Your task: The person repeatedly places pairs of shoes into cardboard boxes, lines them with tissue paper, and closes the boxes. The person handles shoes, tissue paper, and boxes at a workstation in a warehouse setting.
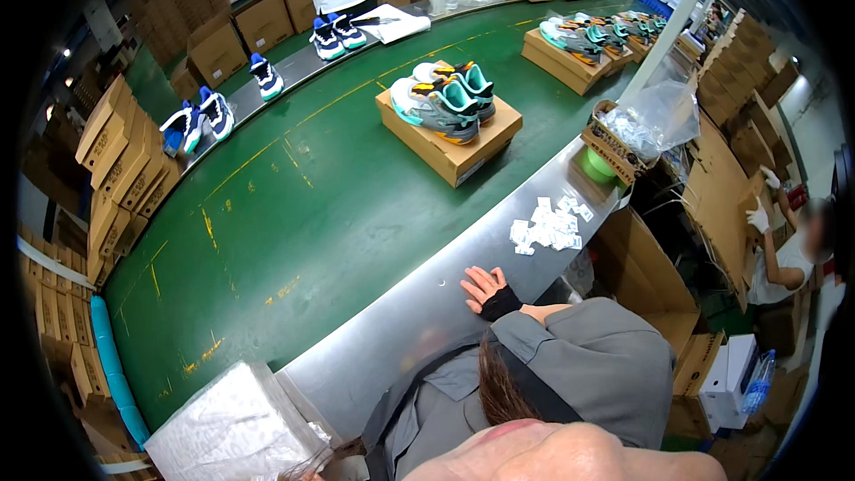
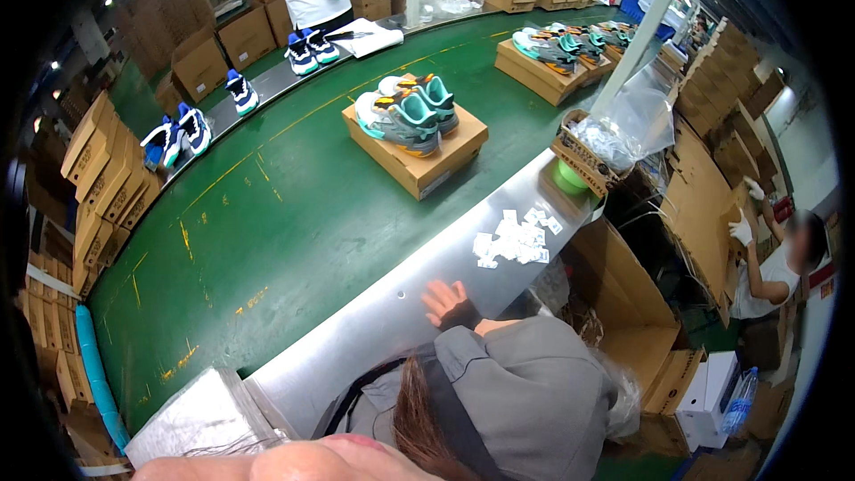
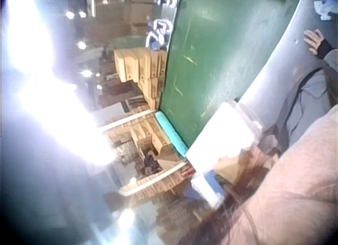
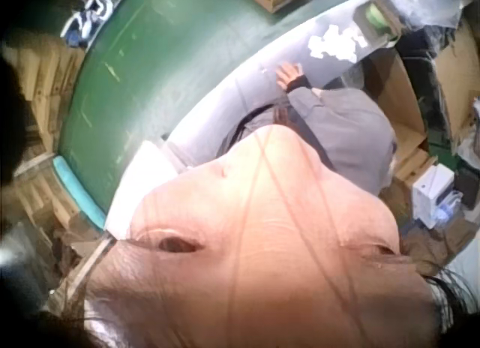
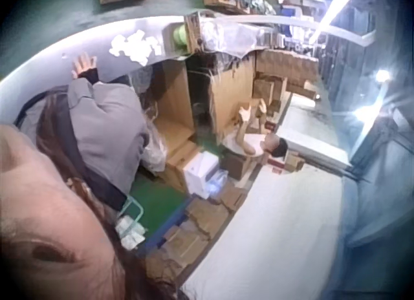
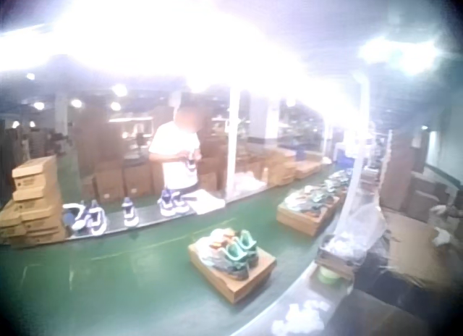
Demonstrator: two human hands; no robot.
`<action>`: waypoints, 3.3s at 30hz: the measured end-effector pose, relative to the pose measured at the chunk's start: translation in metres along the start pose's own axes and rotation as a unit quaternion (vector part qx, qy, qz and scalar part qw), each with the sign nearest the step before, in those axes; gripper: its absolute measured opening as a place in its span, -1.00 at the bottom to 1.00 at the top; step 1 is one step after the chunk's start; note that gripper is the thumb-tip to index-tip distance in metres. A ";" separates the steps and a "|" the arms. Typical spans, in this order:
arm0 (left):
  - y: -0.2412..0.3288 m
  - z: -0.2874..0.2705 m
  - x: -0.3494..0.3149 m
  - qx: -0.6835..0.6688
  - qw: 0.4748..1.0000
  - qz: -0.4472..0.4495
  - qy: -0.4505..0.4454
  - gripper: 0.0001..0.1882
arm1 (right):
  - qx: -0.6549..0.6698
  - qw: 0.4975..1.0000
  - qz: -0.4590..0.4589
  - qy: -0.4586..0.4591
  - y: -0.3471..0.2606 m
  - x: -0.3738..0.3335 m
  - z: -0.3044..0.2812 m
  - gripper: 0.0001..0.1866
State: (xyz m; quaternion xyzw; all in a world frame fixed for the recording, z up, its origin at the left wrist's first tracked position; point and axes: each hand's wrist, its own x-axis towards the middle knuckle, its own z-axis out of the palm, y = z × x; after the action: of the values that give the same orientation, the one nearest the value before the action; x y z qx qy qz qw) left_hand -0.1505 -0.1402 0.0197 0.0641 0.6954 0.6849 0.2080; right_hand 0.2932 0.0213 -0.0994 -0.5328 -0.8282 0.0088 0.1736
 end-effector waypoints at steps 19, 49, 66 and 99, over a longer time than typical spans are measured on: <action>-0.111 0.154 -0.077 0.535 0.676 0.404 -0.307 -0.32 | -0.009 1.000 0.009 0.010 -0.012 -0.001 -0.012 -0.58; -0.106 0.167 -0.095 0.532 0.687 0.421 -0.259 -0.41 | 0.215 0.965 0.088 0.120 0.060 0.009 0.014 -0.59; -0.118 0.185 -0.102 0.491 0.765 0.324 -0.261 -0.41 | 0.135 0.970 0.116 0.167 0.131 -0.003 -0.058 -0.81; -0.136 0.282 -0.179 0.146 0.877 -0.163 -0.428 -0.66 | 0.386 0.876 0.232 -0.176 0.103 0.034 0.007 -0.77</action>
State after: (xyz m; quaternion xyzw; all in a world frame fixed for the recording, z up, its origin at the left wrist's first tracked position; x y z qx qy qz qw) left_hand 0.1441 0.0468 -0.0709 0.2663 0.6314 0.4378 0.5820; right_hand 0.3688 0.0969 -0.1174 -0.5898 -0.6290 0.4612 0.2092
